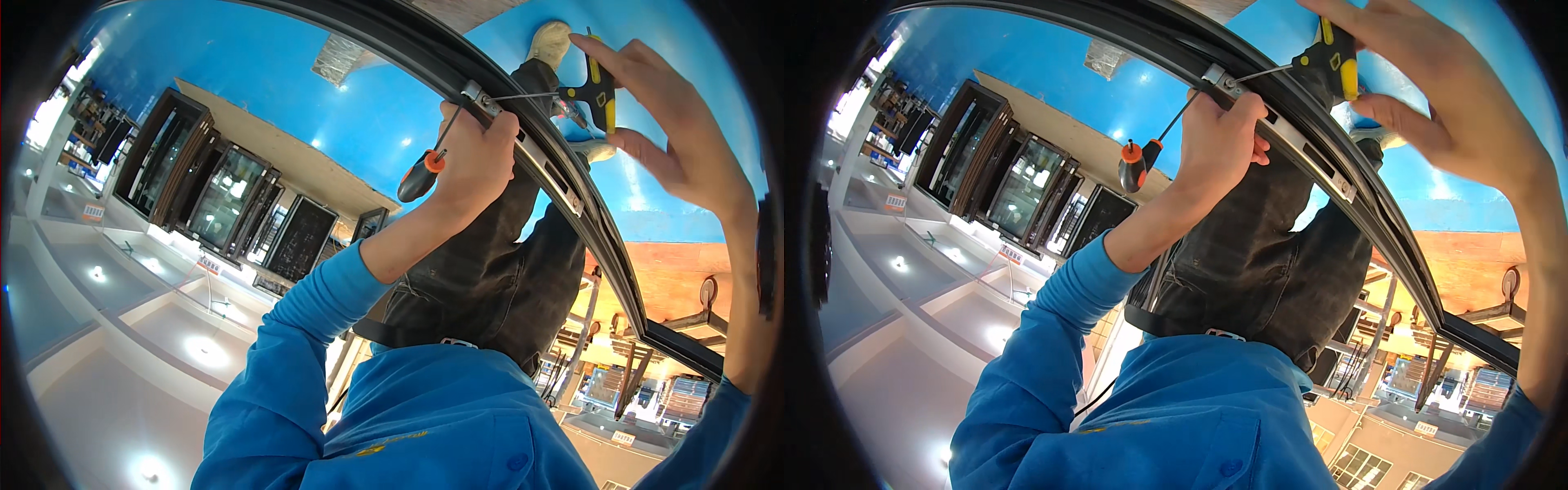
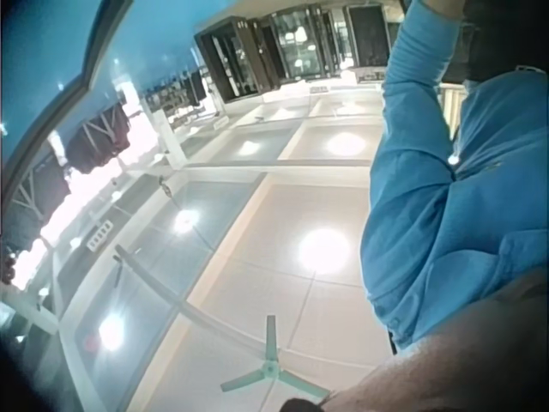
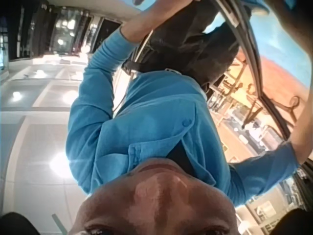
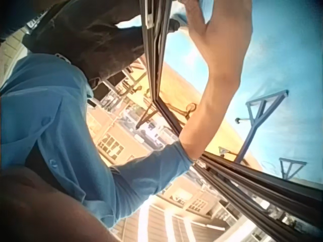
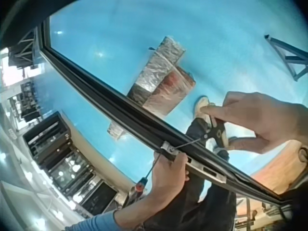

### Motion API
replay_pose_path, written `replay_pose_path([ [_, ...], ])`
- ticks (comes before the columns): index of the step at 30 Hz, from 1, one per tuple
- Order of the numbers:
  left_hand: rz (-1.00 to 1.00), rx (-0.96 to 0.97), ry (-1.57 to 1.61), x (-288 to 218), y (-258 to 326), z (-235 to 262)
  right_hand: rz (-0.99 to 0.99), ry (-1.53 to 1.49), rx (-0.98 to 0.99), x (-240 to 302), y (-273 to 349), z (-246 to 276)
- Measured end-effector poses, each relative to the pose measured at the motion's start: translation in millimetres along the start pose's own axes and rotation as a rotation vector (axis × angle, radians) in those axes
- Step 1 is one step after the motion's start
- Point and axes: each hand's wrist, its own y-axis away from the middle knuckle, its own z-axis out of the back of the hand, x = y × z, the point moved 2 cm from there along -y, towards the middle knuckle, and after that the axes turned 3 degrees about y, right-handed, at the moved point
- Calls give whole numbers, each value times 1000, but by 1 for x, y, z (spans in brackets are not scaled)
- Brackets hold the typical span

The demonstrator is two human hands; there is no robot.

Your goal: Assembling hardware onto a metal door track or frame.

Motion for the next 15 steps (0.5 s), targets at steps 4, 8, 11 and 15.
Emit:
replay_pose_path([
  [4, 8, 13, -32, 0, -1, 0, 196, 469, -20, 1, -4, 4],
  [8, 15, 2, -54, 0, 0, -1, 332, 825, -45, 14, -15, 10],
  [11, 69, -35, -46, -2, 0, 0, 42, 475, -41, 27, -25, 9],
  [15, 49, -61, -37, -2, -1, -1, -331, -1, -32, 31, -28, 0],
])
